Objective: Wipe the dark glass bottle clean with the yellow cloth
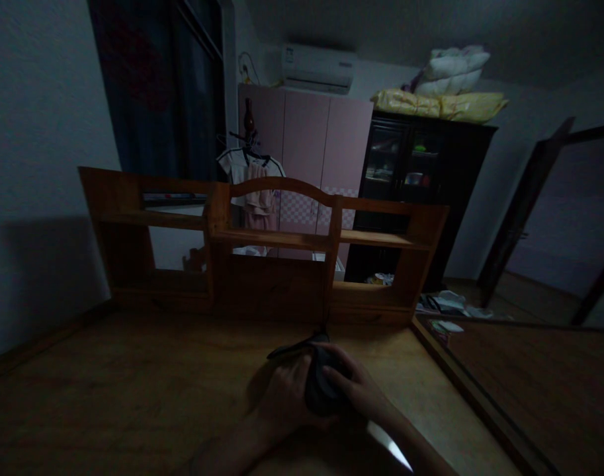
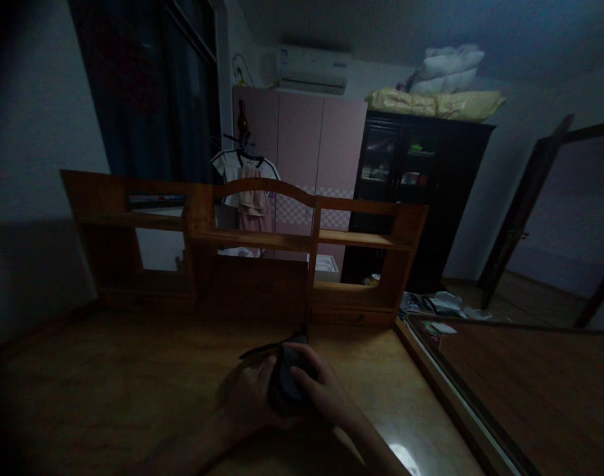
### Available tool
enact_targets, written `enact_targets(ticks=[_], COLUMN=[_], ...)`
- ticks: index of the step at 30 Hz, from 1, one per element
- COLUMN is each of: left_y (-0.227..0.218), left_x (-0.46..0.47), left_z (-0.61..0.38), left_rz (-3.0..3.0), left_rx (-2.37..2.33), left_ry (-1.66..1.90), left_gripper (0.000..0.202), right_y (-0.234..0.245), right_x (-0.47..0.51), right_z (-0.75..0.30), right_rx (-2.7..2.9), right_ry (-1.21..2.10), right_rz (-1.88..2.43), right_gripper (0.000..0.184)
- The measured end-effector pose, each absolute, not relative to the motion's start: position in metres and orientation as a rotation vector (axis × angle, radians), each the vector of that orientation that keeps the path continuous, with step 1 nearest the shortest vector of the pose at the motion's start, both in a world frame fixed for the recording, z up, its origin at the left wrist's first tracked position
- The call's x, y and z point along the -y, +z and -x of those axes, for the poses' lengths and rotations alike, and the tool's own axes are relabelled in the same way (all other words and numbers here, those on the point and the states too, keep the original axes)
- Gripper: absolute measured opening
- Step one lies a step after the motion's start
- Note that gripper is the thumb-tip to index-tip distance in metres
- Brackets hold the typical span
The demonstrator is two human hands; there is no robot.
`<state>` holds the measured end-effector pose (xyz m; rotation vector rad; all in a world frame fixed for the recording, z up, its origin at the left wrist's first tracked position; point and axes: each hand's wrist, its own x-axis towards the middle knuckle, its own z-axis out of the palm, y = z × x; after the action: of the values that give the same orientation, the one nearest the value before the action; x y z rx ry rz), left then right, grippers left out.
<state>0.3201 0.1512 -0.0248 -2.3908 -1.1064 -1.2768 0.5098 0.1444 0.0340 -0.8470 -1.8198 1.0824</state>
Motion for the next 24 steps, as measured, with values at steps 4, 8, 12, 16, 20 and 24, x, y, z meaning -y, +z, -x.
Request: enact_targets(ticks=[4,8,12,16,20,24], left_y=[-0.018,-0.01,-0.004,-0.004,-0.006,-0.004], left_x=[-0.149,-0.147,-0.146,-0.148,-0.149,-0.15], left_z=[-0.32,-0.32,-0.319,-0.318,-0.319,-0.319], left_rz=[2.364,2.398,2.468,2.47,2.441,2.475], left_rx=[1.076,1.041,0.945,0.887,0.89,0.885], left_ry=[-1.309,-1.296,-1.273,-1.228,-1.186,-1.185], left_gripper=[0.103,0.1,0.094,0.092,0.087,0.084], right_y=[0.02,0.01,0.008,0.004,0.003,0.012], right_x=[-0.153,-0.152,-0.147,-0.146,-0.149,-0.153], right_z=[-0.51,-0.507,-0.503,-0.505,-0.506,-0.506], right_rx=[1.773,1.751,1.818,1.852,1.796,1.699], right_ry=[1.084,0.967,0.809,0.666,0.623,0.833], right_rz=[0.864,1.004,1.046,1.141,1.205,1.144], right_gripper=[0.042,0.037,0.023,0.019,0.021,0.033])
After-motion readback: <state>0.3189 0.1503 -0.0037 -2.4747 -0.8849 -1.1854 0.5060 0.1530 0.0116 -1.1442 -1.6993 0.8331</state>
